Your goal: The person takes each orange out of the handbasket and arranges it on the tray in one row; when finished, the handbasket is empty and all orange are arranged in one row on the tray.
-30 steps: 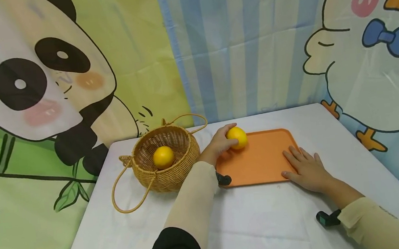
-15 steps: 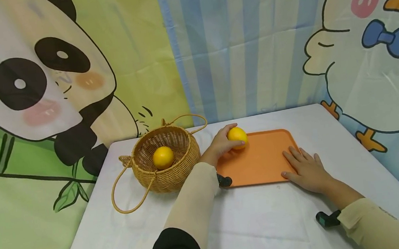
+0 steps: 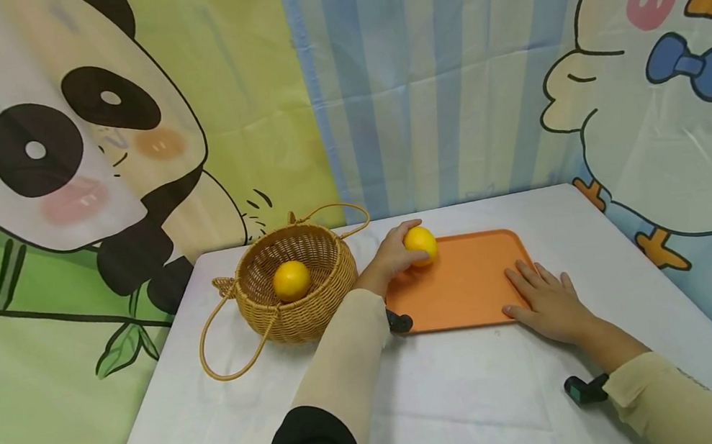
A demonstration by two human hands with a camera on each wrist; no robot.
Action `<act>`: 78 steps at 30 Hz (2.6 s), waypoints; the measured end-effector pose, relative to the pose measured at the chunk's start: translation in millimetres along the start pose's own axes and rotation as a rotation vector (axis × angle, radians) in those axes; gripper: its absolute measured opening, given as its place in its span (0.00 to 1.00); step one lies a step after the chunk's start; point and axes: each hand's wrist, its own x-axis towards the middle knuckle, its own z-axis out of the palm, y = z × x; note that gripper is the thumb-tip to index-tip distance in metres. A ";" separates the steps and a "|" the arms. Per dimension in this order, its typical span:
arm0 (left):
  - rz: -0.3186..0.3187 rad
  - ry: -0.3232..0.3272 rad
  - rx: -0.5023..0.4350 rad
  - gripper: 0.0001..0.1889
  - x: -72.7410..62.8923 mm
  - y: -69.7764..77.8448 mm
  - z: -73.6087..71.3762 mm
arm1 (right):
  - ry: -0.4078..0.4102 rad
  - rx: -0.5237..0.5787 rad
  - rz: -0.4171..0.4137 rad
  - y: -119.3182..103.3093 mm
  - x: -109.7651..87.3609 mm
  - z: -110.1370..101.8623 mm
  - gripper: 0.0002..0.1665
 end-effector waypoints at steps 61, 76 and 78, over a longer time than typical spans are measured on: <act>0.003 -0.044 0.055 0.47 -4.6 6.2 -0.5 | 0.005 0.009 -0.004 -3.0 -1.6 -2.1 0.54; 0.040 -0.030 0.025 0.47 -4.2 6.2 -6.1 | 0.000 -0.007 0.001 -3.7 -0.6 -2.7 0.54; 0.045 -0.030 0.020 0.48 -3.5 6.6 -7.8 | -0.002 -0.011 0.000 -3.5 -0.5 -2.7 0.54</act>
